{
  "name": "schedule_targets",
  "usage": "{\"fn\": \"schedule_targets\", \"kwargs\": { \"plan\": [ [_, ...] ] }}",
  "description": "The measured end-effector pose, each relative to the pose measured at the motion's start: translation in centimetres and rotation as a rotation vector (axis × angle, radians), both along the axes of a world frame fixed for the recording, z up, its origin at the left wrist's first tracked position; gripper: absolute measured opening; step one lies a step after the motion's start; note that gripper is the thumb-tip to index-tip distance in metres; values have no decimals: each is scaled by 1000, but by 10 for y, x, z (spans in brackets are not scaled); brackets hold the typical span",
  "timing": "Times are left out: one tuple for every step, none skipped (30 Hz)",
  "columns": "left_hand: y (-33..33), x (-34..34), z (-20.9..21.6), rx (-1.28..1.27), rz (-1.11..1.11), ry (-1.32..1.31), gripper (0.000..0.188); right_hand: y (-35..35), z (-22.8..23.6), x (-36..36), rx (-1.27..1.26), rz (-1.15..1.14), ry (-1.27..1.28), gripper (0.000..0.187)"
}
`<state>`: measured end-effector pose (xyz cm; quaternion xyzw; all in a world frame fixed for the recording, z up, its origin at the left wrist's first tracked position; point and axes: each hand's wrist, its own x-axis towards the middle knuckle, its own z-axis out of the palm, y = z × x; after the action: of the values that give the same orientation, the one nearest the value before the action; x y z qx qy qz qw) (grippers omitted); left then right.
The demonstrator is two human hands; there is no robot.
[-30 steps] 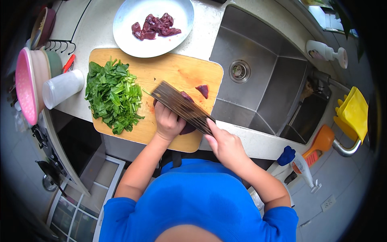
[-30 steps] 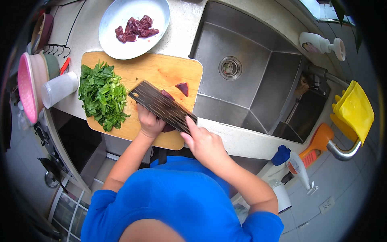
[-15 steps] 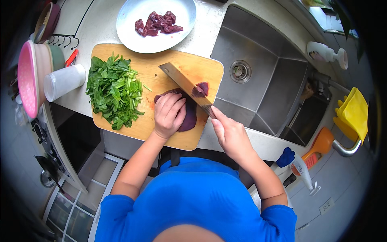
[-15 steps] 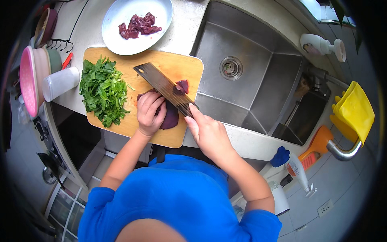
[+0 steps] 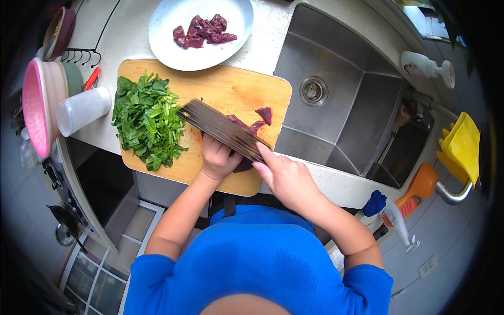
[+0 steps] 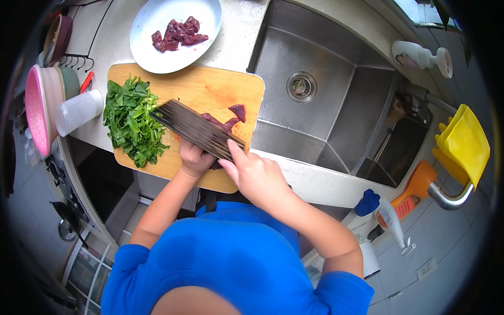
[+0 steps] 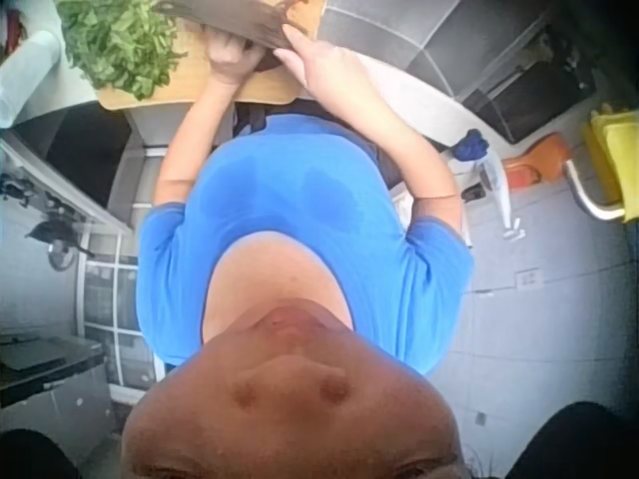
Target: The person slices a large piece of dark red meat into thin strips using a cleaver on a wooden cutting board. The person periodically transfers the sliced meat from the board to a white plate. A pile of chopped green vegetables is visible on the cutting board throughout the task.
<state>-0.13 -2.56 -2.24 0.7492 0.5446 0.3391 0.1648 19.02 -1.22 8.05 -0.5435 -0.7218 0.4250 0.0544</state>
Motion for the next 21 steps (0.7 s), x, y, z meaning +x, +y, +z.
{"fn": "schedule_targets", "kwargs": {
  "plan": [
    [1,1,0,10,9,-5,35,4,-7,-9,40,-1,23,47],
    [2,3,0,19,20,-11,35,7,-11,-14,79,-1,44,47],
    [2,3,0,29,30,-17,34,6,-11,-15,72,3,20,47],
    [4,2,1,35,34,-3,33,2,-9,-11,36,-11,19,47],
    [4,2,1,41,41,7,32,-5,-5,0,-1,-22,13,46],
    [5,1,2,47,53,20,30,-13,0,11,-38,-29,11,46],
    [7,1,4,50,56,16,28,-21,5,22,-100,-45,-3,46],
    [7,2,5,50,52,24,28,-22,3,23,-95,-52,3,46],
    [7,2,6,49,50,32,27,-23,1,22,-89,-59,9,46],
    [6,1,6,49,47,40,27,-23,-1,20,-84,-66,15,46],
    [3,2,5,34,39,24,27,-9,-7,5,-97,-83,51,47],
    [1,3,4,29,31,10,27,2,-16,-10,-25,-66,125,46],
    [1,3,1,27,22,-2,27,12,-18,-25,-25,-39,86,46],
    [1,1,0,-9,13,-42,29,18,-18,-36,-26,-12,44,46],
    [1,0,-1,9,23,-35,28,16,-16,-34,-53,-16,31,45],
    [1,0,-1,26,32,-28,28,10,-12,-28,-80,-21,18,45],
    [2,-1,1,25,32,-2,27,7,-9,-19,-102,-17,0,45],
    [3,-2,8,18,38,28,26,1,-10,-6,-87,-55,60,44],
    [8,-1,13,5,37,7,26,-6,-14,9,-72,-93,119,44],
    [13,0,16,32,35,6,23,-6,-12,15,-61,-138,179,43],
    [15,1,23,19,10,-28,22,-6,-9,19,-85,-155,164,42]
  ]
}}
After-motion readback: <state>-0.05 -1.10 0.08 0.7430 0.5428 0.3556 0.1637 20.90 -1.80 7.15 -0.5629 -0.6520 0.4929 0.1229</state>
